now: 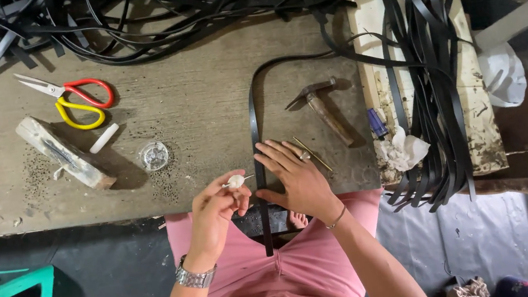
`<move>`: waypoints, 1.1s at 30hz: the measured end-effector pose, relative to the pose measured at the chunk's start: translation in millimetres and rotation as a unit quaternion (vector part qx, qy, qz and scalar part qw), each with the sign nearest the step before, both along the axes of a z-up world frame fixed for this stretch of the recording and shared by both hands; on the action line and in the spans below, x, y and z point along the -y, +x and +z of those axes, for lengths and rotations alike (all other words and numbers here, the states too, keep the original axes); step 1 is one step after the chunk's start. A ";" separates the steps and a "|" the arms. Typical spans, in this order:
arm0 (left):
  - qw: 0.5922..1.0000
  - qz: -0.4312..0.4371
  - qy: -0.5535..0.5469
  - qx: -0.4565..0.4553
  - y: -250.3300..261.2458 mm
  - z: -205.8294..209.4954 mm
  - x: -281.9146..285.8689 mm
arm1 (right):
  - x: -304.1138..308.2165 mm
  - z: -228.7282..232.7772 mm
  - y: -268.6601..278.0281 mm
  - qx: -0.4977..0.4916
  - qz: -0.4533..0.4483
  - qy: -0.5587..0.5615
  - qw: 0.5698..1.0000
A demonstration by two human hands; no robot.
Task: The person is using a hammer and a punch tool to create holes in a long leather strap, using small white pieces as markers for spacing.
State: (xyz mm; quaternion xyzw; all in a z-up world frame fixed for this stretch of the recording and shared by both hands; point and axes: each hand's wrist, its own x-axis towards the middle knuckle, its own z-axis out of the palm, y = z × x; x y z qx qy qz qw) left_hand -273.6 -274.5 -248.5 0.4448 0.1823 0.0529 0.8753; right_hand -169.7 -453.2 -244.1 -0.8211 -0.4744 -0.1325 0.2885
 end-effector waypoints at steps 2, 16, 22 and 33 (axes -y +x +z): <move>0.995 -0.015 0.095 0.029 -1.6 2.6 0.4 | 0.0 0.8 2.1 -0.008 0.010 0.011 1.000; 0.918 0.067 0.385 0.071 30.5 -2.0 -19.2 | 3.3 -17.9 1.5 -0.026 -0.020 -0.015 0.999; 0.939 0.057 0.327 0.088 33.5 -12.9 -16.1 | -2.0 -12.8 8.3 -0.026 -0.027 -0.088 0.995; 0.953 0.067 0.270 0.120 32.3 -33.1 -17.7 | -5.8 -13.9 12.9 0.028 -0.001 -0.101 0.995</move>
